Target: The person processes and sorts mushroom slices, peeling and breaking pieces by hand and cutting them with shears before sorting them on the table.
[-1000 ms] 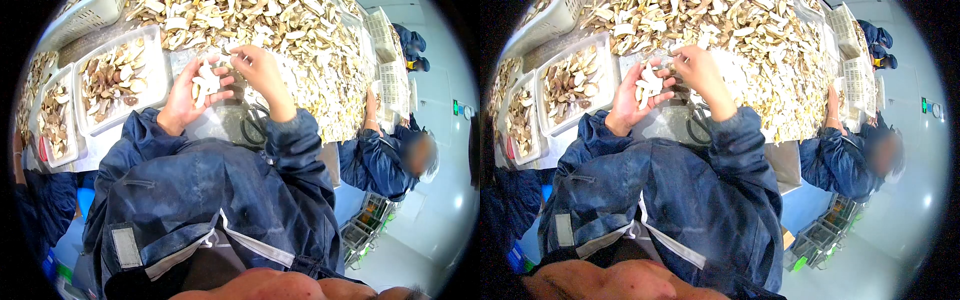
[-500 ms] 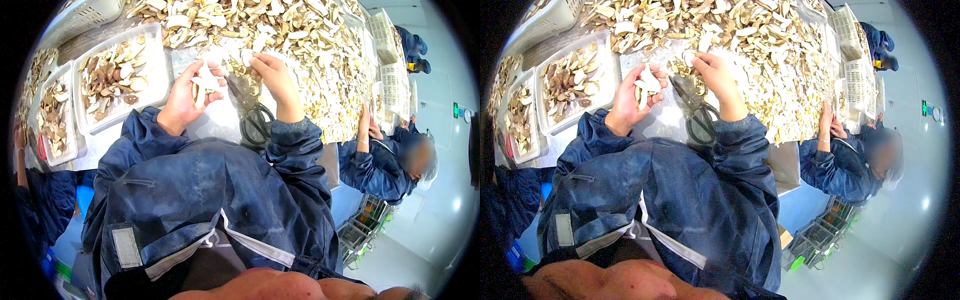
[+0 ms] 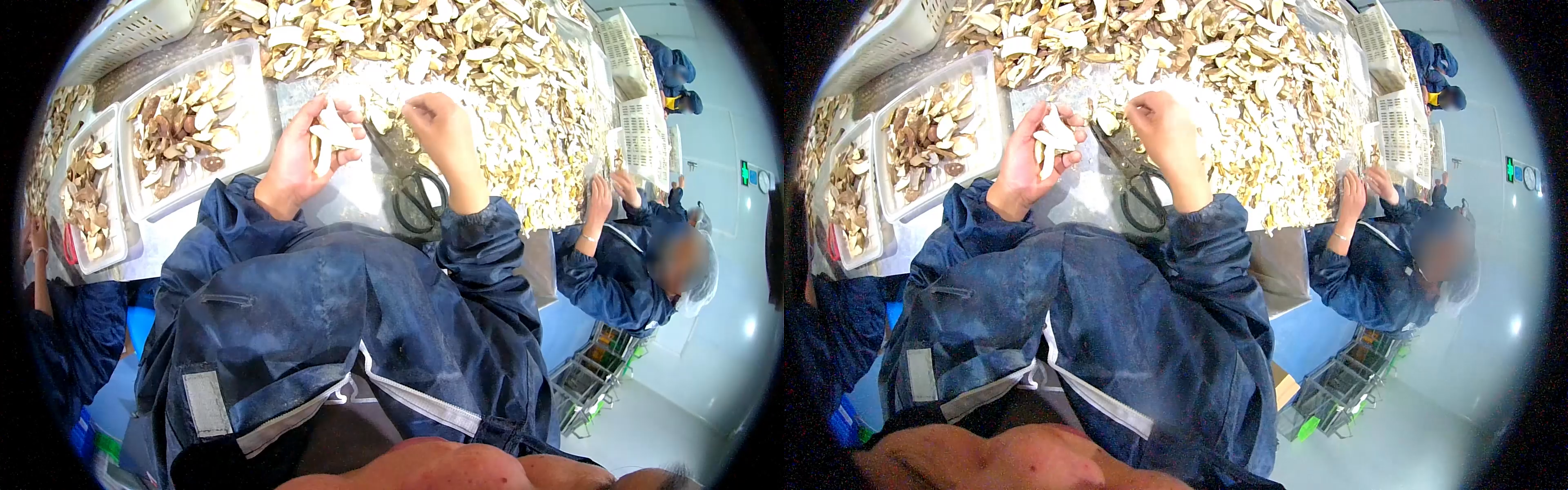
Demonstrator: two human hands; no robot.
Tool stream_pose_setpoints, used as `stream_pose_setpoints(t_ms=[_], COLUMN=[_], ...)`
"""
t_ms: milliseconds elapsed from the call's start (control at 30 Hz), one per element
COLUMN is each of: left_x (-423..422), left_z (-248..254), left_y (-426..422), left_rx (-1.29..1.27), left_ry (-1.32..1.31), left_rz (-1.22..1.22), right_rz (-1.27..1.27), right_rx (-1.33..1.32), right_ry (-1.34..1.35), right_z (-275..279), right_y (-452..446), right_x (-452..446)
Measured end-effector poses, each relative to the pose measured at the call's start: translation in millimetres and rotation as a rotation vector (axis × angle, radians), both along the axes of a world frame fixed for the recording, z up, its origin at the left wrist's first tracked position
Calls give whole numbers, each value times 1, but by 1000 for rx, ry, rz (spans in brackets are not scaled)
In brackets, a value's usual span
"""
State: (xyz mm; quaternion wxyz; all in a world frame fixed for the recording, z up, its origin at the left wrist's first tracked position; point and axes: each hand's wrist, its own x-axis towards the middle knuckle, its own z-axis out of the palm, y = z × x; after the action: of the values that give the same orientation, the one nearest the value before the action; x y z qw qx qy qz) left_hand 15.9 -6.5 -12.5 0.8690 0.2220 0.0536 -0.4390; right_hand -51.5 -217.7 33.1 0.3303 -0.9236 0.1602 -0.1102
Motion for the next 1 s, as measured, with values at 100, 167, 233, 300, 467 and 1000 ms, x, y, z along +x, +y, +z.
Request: stream_pose_setpoints(t_ms=[100,167,233,300,467,1000], left_x=[1,1,1,0,2,-2], left_z=[-4,-3,-3,-5,-10,1], left_y=[-1,0,0,0,3,0], left_rx=[-20,-23,-22,-20,-15,1], left_ry=[15,9,-3,-23,-60,49], left_rz=[6,5,4,2,-17,-94], right_rz=[71,82,74,63,-80,42], right_rx=[-131,-188,-173,-125,456,-49], right_ry=[29,42,75,112,145,20], right_z=[-3,-5,-7,-10,-3,-23], right_y=[15,24,24,22,3,-6], right_x=[-2,-4,-5,-7,-14,29])
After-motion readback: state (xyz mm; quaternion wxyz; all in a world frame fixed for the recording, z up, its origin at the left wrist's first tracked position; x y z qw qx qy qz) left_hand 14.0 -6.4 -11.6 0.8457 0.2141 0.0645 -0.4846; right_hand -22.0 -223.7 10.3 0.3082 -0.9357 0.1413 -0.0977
